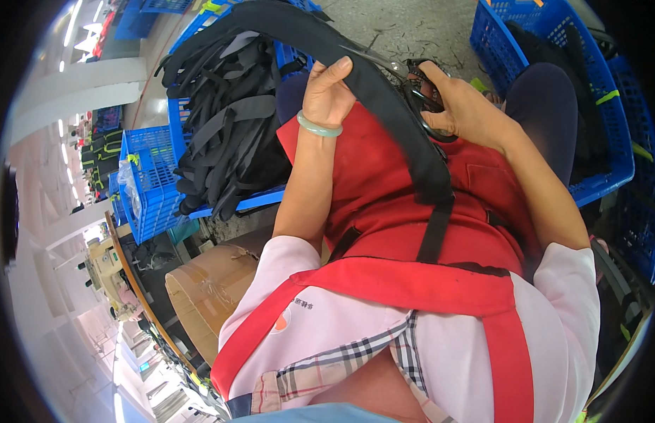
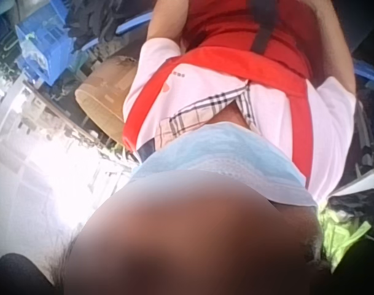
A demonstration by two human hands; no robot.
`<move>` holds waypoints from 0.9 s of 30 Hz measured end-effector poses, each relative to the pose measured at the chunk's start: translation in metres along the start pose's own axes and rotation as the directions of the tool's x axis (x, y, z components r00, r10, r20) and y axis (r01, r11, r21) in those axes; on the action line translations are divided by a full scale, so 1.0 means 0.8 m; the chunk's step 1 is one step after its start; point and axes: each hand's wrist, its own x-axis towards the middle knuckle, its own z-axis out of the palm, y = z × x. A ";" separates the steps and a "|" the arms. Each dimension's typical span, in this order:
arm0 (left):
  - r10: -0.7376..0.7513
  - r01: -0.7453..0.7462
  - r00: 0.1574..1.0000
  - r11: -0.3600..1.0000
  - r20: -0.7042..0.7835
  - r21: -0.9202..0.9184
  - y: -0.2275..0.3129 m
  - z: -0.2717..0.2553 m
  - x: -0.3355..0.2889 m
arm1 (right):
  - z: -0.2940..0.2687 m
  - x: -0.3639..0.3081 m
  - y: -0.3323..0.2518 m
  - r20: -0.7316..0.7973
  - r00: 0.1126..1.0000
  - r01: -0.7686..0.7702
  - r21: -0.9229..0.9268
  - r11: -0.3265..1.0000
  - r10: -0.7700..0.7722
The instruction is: Trimming or cutting black fabric pieces using scissors.
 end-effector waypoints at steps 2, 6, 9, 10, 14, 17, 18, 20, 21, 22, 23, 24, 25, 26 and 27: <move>0.005 -0.007 0.998 0.999 -0.057 -0.041 0.002 0.004 0.000 | -0.001 -0.004 0.001 -0.035 0.999 0.030 -0.054 0.998 -0.032; -0.040 0.040 0.998 0.999 0.044 0.004 -0.005 0.003 -0.001 | 0.004 -0.004 0.008 -0.040 0.999 0.018 -0.051 0.999 -0.020; -0.048 0.049 0.998 0.998 0.051 -0.029 -0.011 0.004 -0.003 | 0.008 0.001 0.007 -0.068 0.998 0.013 -0.049 0.999 -0.016; -0.037 0.038 0.999 0.999 0.038 -0.027 -0.010 0.002 -0.003 | 0.008 0.003 0.005 -0.044 0.999 0.006 -0.049 0.999 -0.009; -0.032 0.033 0.999 0.999 0.041 -0.035 -0.007 0.000 -0.002 | 0.004 -0.002 0.005 -0.042 0.998 0.036 -0.040 0.999 -0.038; 0.003 -0.004 1.000 0.998 -0.010 -0.067 0.002 -0.009 -0.004 | -0.006 -0.008 -0.004 0.060 0.998 -0.036 0.008 0.999 0.035; -0.012 0.012 1.000 0.995 0.000 -0.095 0.002 -0.008 -0.003 | -0.002 -0.010 0.005 0.022 1.000 0.022 -0.005 1.000 -0.022; -0.012 0.010 1.000 0.997 -0.017 -0.082 -0.001 -0.003 -0.001 | 0.011 -0.009 0.018 -0.024 0.998 0.065 0.024 0.998 -0.064; -0.010 0.008 0.999 0.998 -0.036 -0.064 -0.002 -0.002 -0.001 | 0.015 -0.008 0.017 -0.070 0.992 0.113 0.053 0.992 -0.109; -0.013 0.011 0.999 0.998 -0.034 -0.065 -0.005 -0.002 -0.002 | 0.014 -0.007 0.012 -0.056 0.996 0.079 0.049 0.996 -0.076; -0.023 0.023 1.000 0.998 -0.004 -0.053 -0.009 0.000 -0.003 | 0.015 -0.005 0.011 -0.059 0.995 0.077 0.049 0.996 -0.074; -0.031 0.032 0.999 0.999 0.024 -0.038 -0.010 0.000 -0.004 | 0.017 0.000 0.011 -0.100 0.988 0.123 0.032 0.992 -0.119; -0.031 0.032 0.999 0.999 0.025 -0.035 -0.009 -0.001 -0.004 | 0.017 0.002 0.010 -0.140 0.976 0.168 0.012 0.986 -0.164; -0.033 0.034 0.999 0.999 0.030 -0.028 -0.008 -0.003 -0.004 | 0.015 0.003 0.009 -0.141 0.976 0.170 0.012 0.985 -0.167; -0.034 0.035 0.999 0.999 0.034 -0.023 -0.008 -0.002 -0.005 | 0.011 0.002 0.008 -0.096 0.987 0.129 -0.020 0.991 -0.131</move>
